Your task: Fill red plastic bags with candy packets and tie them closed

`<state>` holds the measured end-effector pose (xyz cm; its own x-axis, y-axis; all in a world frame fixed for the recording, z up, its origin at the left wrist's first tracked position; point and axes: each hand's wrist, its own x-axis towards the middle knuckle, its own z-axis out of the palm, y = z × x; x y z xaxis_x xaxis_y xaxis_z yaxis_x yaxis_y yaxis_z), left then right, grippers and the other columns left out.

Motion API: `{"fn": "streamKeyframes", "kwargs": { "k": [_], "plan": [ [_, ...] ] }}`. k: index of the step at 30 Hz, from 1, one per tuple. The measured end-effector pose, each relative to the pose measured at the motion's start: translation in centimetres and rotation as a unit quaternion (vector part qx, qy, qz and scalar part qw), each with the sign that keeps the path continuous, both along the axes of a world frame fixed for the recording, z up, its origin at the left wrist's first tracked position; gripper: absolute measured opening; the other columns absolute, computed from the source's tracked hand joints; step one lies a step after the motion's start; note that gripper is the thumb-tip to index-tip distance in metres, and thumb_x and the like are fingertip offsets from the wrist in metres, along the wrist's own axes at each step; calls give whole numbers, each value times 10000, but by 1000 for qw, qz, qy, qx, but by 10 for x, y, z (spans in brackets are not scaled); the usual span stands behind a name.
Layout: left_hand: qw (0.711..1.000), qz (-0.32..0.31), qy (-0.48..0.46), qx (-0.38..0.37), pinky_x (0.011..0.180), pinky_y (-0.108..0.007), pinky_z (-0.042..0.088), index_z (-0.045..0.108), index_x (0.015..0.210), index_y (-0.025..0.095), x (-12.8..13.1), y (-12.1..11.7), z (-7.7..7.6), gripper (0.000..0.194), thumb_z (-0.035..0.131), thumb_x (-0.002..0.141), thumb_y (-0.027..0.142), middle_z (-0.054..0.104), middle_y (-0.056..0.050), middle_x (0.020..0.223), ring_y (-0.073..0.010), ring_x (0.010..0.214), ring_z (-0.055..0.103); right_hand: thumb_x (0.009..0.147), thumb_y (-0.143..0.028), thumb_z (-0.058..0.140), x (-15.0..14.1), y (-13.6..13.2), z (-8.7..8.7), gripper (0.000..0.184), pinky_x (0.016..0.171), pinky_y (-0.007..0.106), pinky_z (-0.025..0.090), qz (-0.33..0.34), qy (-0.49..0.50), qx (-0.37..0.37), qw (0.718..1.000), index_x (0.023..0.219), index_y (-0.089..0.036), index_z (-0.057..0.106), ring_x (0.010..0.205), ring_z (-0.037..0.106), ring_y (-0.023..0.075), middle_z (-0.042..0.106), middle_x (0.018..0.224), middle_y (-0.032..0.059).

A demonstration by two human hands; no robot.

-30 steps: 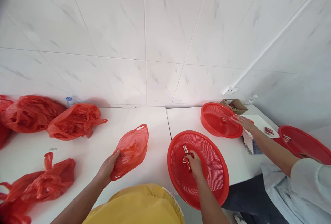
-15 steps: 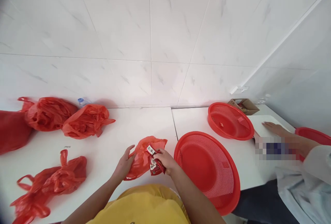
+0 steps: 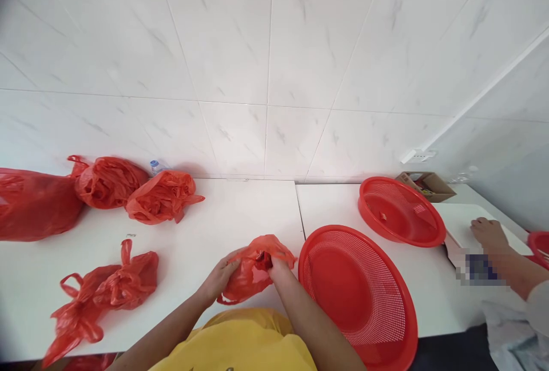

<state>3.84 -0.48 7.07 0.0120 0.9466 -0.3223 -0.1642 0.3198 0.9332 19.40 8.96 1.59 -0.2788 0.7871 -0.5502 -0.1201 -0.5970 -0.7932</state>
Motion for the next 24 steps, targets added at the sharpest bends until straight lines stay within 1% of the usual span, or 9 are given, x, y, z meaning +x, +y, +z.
{"fn": "streamKeyframes", "kwargs": {
  "k": [2, 5, 8, 12, 15, 17, 19, 22, 24],
  "plan": [
    [995, 92, 3, -30, 976, -366, 487, 597, 1272, 189, -8, 7, -3, 489, 562, 852, 436, 657, -111, 1277, -258, 1129, 630, 888, -436, 574, 1, -1, 3, 250, 701, 303, 554, -27, 15, -26, 999, 925, -193, 618, 779, 652, 159, 680, 869, 29],
    [980, 176, 55, -72, 797, -327, 544, 594, 1222, 181, -22, 11, -7, 480, 588, 820, 445, 726, -94, 1048, -224, 888, 690, 809, -464, 640, 4, 0, 10, 308, 726, 310, 556, -48, 72, -62, 994, 966, -201, 611, 894, 668, 205, 702, 948, 57],
    [975, 179, 95, -91, 653, -291, 533, 550, 1239, 188, -30, 9, -8, 501, 600, 808, 439, 704, -47, 855, -182, 700, 666, 761, -413, 685, 9, 4, 17, 339, 721, 317, 557, -52, 90, -97, 990, 1025, -216, 606, 972, 659, 226, 696, 1053, 84],
    [971, 166, 145, -95, 621, -280, 520, 495, 1268, 188, -33, 3, -6, 555, 622, 778, 416, 651, -11, 815, -156, 653, 632, 733, -336, 685, 10, 6, 22, 303, 773, 340, 560, -21, 73, -97, 992, 996, -201, 620, 977, 678, 230, 686, 1083, 106],
    [964, 153, 194, -101, 686, -300, 532, 480, 1293, 203, -35, -1, -4, 612, 656, 735, 380, 633, -6, 856, -163, 722, 637, 749, -355, 623, 10, 4, 29, 251, 757, 371, 554, 4, -36, 23, 999, 944, -197, 625, 905, 683, 245, 700, 981, 96],
    [960, 146, 215, -105, 738, -317, 539, 461, 1319, 215, -37, -5, -1, 664, 677, 706, 352, 634, -8, 879, -179, 786, 643, 755, -362, 592, 11, 3, 35, 233, 790, 389, 534, -14, -146, 133, 980, 928, -209, 620, 914, 658, 253, 687, 967, 81],
    [959, 136, 223, -112, 754, -329, 543, 411, 1364, 224, -41, -11, 2, 738, 688, 691, 345, 642, -16, 909, -187, 805, 644, 759, -363, 574, 15, 5, 41, 302, 863, 406, 505, -53, -250, 245, 935, 1018, -213, 608, 1009, 613, 265, 648, 1079, 95],
    [961, 110, 221, -126, 731, -314, 543, 295, 1436, 212, -45, -22, 7, 860, 692, 688, 368, 652, -52, 1009, -192, 839, 648, 780, -369, 548, 22, 11, 43, 528, 1000, 439, 433, -76, -360, 385, 847, 1269, -179, 500, 1217, 493, 288, 528, 1298, 157],
    [962, 76, 215, -149, 666, -288, 538, 240, 1454, 208, -46, -30, 8, 888, 675, 701, 387, 650, -76, 1060, -206, 880, 650, 777, -378, 560, 25, 17, 40, 626, 1057, 453, 381, -50, -388, 410, 824, 1348, -156, 433, 1312, 407, 298, 459, 1384, 182]
  ]
}}
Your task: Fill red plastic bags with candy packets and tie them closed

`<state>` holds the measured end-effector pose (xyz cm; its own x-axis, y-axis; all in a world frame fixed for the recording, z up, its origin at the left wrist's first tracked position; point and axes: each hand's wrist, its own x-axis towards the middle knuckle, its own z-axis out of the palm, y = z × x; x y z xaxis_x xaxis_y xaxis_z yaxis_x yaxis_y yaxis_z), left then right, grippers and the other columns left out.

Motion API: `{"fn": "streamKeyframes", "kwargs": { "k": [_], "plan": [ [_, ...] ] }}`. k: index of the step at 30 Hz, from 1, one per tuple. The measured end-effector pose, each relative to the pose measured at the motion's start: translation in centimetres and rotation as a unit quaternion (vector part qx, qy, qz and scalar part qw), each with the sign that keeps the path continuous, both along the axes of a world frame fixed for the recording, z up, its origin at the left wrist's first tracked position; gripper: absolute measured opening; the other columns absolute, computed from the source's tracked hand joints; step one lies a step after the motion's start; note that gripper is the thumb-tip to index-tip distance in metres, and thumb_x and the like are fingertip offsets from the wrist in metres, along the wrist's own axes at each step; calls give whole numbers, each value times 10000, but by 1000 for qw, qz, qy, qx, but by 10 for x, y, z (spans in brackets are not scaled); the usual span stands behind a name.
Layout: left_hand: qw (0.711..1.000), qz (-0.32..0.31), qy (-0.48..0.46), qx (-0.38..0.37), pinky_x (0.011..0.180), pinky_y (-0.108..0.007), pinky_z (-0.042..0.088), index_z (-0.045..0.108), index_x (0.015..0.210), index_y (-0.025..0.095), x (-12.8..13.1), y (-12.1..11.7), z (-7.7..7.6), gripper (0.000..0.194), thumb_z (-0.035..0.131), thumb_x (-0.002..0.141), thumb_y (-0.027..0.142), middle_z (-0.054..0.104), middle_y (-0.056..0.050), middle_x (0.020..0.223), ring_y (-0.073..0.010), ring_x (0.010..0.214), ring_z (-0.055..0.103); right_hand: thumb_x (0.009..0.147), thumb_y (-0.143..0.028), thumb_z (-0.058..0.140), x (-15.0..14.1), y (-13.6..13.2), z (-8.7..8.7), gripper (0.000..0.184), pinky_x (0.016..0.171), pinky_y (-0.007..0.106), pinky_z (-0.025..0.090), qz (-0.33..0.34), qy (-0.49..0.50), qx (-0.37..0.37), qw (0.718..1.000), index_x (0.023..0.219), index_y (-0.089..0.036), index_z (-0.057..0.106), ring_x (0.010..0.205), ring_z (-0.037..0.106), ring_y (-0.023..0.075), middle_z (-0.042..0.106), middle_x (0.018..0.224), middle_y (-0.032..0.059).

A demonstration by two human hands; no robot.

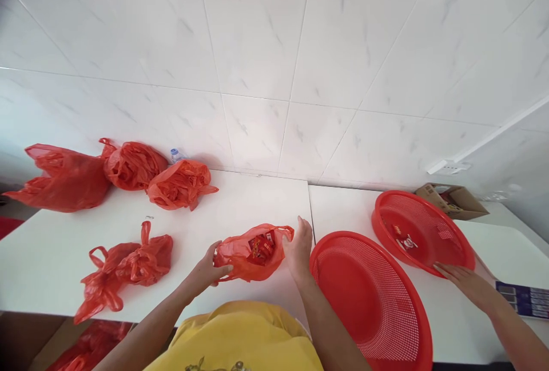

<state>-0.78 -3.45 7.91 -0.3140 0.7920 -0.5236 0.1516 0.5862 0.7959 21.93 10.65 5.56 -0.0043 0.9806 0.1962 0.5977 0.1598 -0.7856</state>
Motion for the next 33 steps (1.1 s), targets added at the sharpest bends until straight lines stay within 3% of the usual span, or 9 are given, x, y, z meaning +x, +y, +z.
{"fn": "streamKeyframes", "kwargs": {
  "k": [2, 5, 8, 11, 12, 14, 19, 29, 33],
  "plan": [
    [999, -26, -20, -20, 596, -264, 524, 241, 1441, 223, -1, -6, 0, 847, 649, 715, 376, 654, -74, 1050, -217, 898, 650, 753, -397, 597, 2, 6, -1, 603, 1043, 460, 380, 19, -37, -27, 999, 1298, -160, 489, 1318, 397, 319, 457, 1391, 185],
    [1000, -22, -21, 0, 567, -256, 513, 313, 1389, 236, -2, -8, -2, 729, 604, 724, 299, 645, -23, 904, -183, 780, 638, 759, -431, 597, -2, 13, 14, 279, 891, 426, 442, 81, -66, -119, 987, 893, -191, 644, 1075, 558, 308, 629, 1095, 137],
    [999, 29, 4, 38, 580, -261, 512, 354, 1365, 205, -6, -5, -4, 682, 570, 719, 239, 582, 28, 759, -136, 638, 577, 824, -475, 525, -10, 12, 53, 306, 731, 353, 448, 168, 60, -204, 963, 672, -213, 570, 775, 581, 215, 622, 738, 38],
    [994, 85, 17, 69, 595, -266, 521, 367, 1363, 178, -13, 1, -2, 693, 572, 703, 224, 558, 31, 756, -135, 654, 569, 842, -469, 546, -17, 10, 98, 288, 785, 325, 444, 282, 238, -212, 905, 718, -211, 579, 799, 582, 179, 625, 756, 16],
    [992, 97, 18, 77, 599, -271, 526, 376, 1359, 177, -16, 2, -1, 691, 579, 701, 233, 549, 33, 753, -138, 660, 568, 842, -459, 552, -18, 10, 109, 278, 781, 323, 442, 303, 253, -221, 892, 715, -213, 571, 768, 576, 168, 606, 719, 1],
    [990, 112, 19, 88, 600, -282, 531, 400, 1342, 177, -21, 4, 2, 674, 595, 703, 267, 521, 47, 726, -140, 651, 559, 825, -409, 567, -18, 10, 122, 232, 743, 314, 430, 287, 226, -234, 901, 699, -215, 561, 691, 550, 148, 563, 655, -27],
    [985, 120, 32, 118, 621, -286, 515, 435, 1304, 174, -25, 5, 12, 628, 603, 719, 331, 514, 58, 714, -138, 646, 545, 759, -280, 529, -10, 7, 118, 86, 659, 284, 378, 227, 152, -238, 932, 706, -219, 558, 631, 506, 133, 559, 625, -43],
    [979, 69, 60, 184, 701, -283, 464, 487, 1254, 214, -14, 11, 45, 532, 580, 732, 262, 580, 32, 825, -130, 710, 528, 790, -406, 538, 10, -6, 100, 239, 607, 277, 352, 125, 103, -224, 961, 643, -222, 503, 621, 478, 141, 560, 637, -30],
    [981, 37, 50, 182, 704, -281, 464, 551, 1172, 214, -7, 14, 51, 435, 562, 738, 250, 590, 21, 826, -136, 721, 543, 773, -452, 615, 19, -10, 91, 248, 732, 309, 426, 130, 135, -169, 968, 699, -220, 573, 845, 576, 188, 662, 1050, 49]
  ]
}}
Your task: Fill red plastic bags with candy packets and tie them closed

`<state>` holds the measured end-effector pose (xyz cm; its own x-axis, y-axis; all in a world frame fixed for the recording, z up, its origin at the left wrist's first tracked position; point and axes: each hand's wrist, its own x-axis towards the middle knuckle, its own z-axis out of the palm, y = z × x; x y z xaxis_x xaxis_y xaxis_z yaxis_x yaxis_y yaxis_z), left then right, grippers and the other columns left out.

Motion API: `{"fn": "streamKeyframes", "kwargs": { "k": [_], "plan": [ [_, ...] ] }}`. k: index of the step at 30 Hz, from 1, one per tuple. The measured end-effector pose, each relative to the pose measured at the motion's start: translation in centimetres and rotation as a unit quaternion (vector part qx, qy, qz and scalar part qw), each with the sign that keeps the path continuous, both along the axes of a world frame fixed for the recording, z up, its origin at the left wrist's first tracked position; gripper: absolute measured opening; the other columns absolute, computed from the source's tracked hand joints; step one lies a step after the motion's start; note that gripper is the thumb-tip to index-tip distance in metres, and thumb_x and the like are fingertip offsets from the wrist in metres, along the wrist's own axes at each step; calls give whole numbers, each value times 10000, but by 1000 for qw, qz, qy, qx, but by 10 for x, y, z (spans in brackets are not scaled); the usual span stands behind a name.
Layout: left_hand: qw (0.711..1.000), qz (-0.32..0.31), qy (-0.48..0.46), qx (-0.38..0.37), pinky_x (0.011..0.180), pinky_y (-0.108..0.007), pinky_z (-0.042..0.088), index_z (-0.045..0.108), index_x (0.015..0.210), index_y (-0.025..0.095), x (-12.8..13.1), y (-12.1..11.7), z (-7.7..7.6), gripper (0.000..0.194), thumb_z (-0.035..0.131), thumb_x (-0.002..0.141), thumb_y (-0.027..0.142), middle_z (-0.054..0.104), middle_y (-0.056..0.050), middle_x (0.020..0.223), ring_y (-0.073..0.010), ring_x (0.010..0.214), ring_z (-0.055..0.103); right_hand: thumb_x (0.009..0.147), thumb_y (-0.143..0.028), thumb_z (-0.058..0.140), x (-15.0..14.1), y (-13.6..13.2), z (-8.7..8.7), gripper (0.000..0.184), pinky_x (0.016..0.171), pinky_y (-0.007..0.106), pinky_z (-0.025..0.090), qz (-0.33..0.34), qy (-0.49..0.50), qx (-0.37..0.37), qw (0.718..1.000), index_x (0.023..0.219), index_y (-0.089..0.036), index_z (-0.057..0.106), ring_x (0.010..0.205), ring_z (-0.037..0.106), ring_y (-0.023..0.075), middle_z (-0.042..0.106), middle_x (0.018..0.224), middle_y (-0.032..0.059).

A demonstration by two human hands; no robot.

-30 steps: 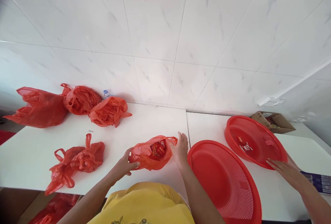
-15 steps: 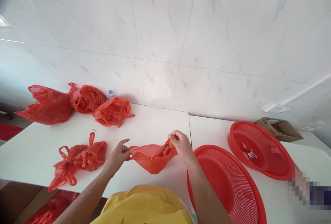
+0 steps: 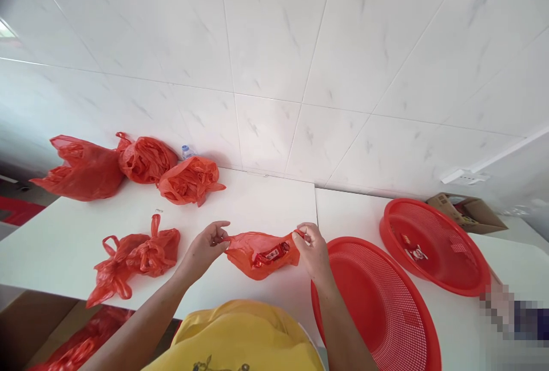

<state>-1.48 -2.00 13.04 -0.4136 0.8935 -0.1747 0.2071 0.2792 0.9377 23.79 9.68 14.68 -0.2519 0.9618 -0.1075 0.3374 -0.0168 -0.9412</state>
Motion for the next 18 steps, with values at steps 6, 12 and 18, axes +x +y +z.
{"fn": "streamKeyframes", "kwargs": {
  "k": [6, 12, 18],
  "plan": [
    [994, -59, 89, 7, 691, -291, 456, 668, 1029, 250, 21, 7, 19, 283, 561, 768, 264, 646, -3, 823, -161, 735, 567, 849, -513, 580, -12, -10, -8, 298, 736, 328, 458, 47, 162, -63, 984, 746, -235, 553, 819, 594, 195, 659, 830, 38],
    [992, -74, 88, 46, 683, -276, 464, 649, 1090, 257, 34, 14, 34, 304, 541, 806, 246, 633, 2, 823, -147, 727, 568, 913, -573, 438, -29, -19, -15, 370, 483, 268, 260, 13, 224, -95, 970, 758, -244, 507, 465, 268, 104, 334, 514, -75],
    [992, -49, 83, 78, 746, -281, 491, 632, 1104, 241, 37, 16, 34, 331, 502, 806, 178, 637, -7, 883, -138, 780, 590, 917, -542, 423, -29, -17, -15, 350, 458, 267, 201, 16, 217, -101, 971, 898, -240, 599, 457, 233, 95, 335, 532, -74]
  ]
}}
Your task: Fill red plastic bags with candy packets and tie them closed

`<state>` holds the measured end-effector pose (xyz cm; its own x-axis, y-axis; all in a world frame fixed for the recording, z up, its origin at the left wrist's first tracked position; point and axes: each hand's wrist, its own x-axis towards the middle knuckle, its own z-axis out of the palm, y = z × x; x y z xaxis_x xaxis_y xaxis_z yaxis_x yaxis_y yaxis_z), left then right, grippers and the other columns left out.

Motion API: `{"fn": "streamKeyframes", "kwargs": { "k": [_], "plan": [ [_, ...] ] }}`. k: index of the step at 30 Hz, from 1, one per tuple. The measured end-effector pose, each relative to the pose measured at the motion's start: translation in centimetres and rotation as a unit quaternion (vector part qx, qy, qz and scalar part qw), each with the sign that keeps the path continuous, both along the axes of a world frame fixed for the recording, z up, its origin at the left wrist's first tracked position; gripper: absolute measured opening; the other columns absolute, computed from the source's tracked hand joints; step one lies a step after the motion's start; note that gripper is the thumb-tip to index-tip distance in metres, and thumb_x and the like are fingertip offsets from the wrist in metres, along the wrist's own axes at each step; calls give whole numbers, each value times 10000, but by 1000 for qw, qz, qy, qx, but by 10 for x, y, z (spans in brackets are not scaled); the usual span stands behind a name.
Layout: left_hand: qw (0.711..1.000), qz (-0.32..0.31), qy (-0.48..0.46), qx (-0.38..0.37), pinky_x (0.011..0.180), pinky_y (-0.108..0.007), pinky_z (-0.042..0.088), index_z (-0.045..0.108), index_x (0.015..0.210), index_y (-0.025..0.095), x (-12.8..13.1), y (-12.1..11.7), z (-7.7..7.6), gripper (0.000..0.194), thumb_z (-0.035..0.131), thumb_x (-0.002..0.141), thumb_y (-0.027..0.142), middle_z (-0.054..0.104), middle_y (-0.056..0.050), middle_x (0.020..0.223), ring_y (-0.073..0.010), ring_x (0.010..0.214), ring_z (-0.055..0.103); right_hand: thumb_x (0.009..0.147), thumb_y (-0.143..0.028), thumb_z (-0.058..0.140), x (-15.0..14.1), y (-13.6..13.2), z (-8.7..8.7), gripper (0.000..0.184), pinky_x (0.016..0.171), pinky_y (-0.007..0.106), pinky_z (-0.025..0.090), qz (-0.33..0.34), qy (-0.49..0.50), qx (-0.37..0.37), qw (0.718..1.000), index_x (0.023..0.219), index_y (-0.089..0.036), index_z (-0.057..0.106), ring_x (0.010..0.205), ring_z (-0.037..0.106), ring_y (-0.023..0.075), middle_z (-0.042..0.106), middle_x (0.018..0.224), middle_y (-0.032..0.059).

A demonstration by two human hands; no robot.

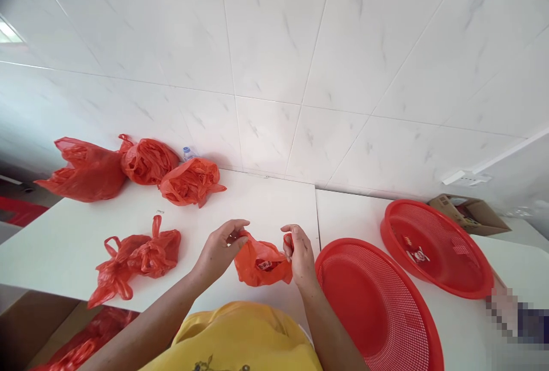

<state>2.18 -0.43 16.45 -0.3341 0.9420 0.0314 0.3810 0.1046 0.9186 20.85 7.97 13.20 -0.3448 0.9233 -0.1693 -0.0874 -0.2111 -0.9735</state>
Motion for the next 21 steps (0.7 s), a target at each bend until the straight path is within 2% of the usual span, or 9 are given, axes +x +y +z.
{"fn": "streamKeyframes", "kwargs": {
  "k": [4, 7, 9, 10, 11, 12, 14, 17, 21],
  "plan": [
    [1000, -12, -7, 14, 807, -300, 509, 630, 1109, 229, 0, 1, -2, 358, 479, 797, 141, 663, -26, 959, -146, 849, 616, 892, -422, 473, -4, -2, 10, 308, 481, 252, 237, 66, -50, -11, 997, 1117, -255, 600, 480, 289, 90, 429, 594, -68],
    [999, -31, -33, 7, 810, -312, 524, 635, 1097, 228, 1, 2, -3, 337, 480, 808, 153, 677, -30, 949, -153, 857, 629, 858, -340, 512, -13, -8, 15, 450, 521, 248, 299, 176, -84, -4, 981, 1304, -279, 501, 504, 357, 107, 418, 553, -87],
    [997, -51, -53, -4, 803, -315, 532, 637, 1087, 231, 4, 2, -5, 321, 490, 809, 165, 679, -27, 930, -156, 853, 632, 847, -334, 533, -22, -12, 13, 399, 529, 249, 313, 244, -90, 12, 965, 1240, -270, 547, 520, 380, 108, 450, 570, -80],
    [996, -59, -60, -6, 805, -316, 534, 635, 1088, 235, 5, 2, -7, 322, 492, 808, 165, 676, -28, 948, -155, 859, 631, 848, -348, 535, -26, -14, 11, 302, 529, 250, 311, 263, -94, 20, 960, 1125, -251, 604, 527, 384, 105, 474, 590, -68],
    [996, -63, -62, -3, 810, -317, 536, 628, 1098, 240, 6, 2, -8, 328, 495, 807, 166, 666, -32, 995, -155, 874, 629, 850, -369, 535, -30, -15, 8, 215, 526, 250, 306, 267, -98, 27, 958, 975, -227, 638, 533, 387, 103, 488, 604, -55],
    [996, -61, -59, 3, 812, -318, 537, 617, 1111, 245, 7, 2, -11, 333, 501, 808, 172, 648, -38, 1054, -156, 894, 625, 851, -392, 534, -33, -16, 4, 209, 524, 251, 301, 256, -103, 31, 960, 837, -208, 632, 538, 390, 102, 493, 609, -44],
    [998, -41, -38, 16, 803, -322, 538, 601, 1108, 254, 7, 0, -17, 315, 517, 810, 194, 606, -45, 1128, -161, 921, 611, 850, -439, 536, -38, -15, -3, 294, 521, 255, 299, 212, -115, 30, 970, 698, -193, 591, 540, 395, 104, 490, 605, -33],
    [999, -41, 2, 2, 779, -326, 527, 615, 996, 248, 6, -3, -29, 213, 558, 793, 219, 604, -39, 1037, -173, 898, 590, 842, -509, 548, -38, -11, -9, 344, 516, 260, 299, 159, -121, 20, 980, 735, -189, 616, 528, 392, 107, 475, 592, -36],
    [995, -95, 25, -24, 785, -326, 503, 635, 937, 243, 7, -5, -39, 179, 594, 767, 204, 603, -33, 974, -179, 873, 581, 859, -585, 498, -35, -9, -12, 425, 489, 258, 269, 165, -87, -6, 982, 791, -186, 630, 489, 340, 101, 392, 539, -55]
  ]
}}
